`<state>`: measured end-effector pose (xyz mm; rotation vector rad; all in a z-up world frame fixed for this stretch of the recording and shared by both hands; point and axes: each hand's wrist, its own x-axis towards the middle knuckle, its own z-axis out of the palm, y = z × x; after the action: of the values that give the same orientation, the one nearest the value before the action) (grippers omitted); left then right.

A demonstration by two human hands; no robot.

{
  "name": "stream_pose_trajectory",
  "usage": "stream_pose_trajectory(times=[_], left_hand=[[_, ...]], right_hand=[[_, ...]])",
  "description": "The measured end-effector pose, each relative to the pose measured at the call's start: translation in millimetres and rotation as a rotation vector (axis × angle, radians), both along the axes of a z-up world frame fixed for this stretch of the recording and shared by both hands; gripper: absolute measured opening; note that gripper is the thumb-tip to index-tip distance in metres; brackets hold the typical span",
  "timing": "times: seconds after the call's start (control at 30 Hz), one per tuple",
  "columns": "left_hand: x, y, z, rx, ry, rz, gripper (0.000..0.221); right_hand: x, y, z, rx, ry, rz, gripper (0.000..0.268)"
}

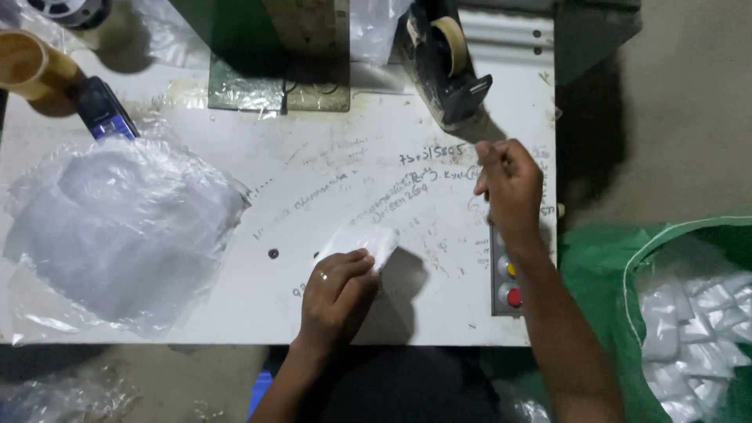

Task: Folding small white plastic bags and placing them into a large green collection sack at a packaging workstation.

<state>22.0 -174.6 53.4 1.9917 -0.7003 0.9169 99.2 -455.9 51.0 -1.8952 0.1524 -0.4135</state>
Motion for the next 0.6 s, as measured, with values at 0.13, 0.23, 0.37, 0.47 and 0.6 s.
stream_pose_trajectory(times=[0.13,0.23,0.37,0.47,0.6], left_hand=[[-4.0,-10.5,-10.1,0.110,0.012,-0.031,0.009],[-1.2,-15.0,-15.7,0.184,0.005,-0.063,0.010],[-7.2,-23.1,-8.8,0.091,0.148,-0.020,0.009],[-17.2,-24.3,9.3,-0.301,0.519,-0.102,0.009],[-6.6,-20.2,13.0,-0.771,0.972,-0.164,0.014]], right_hand=[[-68.0,66.9,46.3,0.347,0.060,0.148,0.031],[-79.5,84.7,48.2,0.203,0.443,0.376,0.025],[-80.6,80.1,62.6,0.190,0.638,0.433,0.024],[-85.1,83.0,76.4,-0.076,0.591,0.354,0.037],[-90.6,88.3,88.0,-0.132,0.711,0.321,0.039]])
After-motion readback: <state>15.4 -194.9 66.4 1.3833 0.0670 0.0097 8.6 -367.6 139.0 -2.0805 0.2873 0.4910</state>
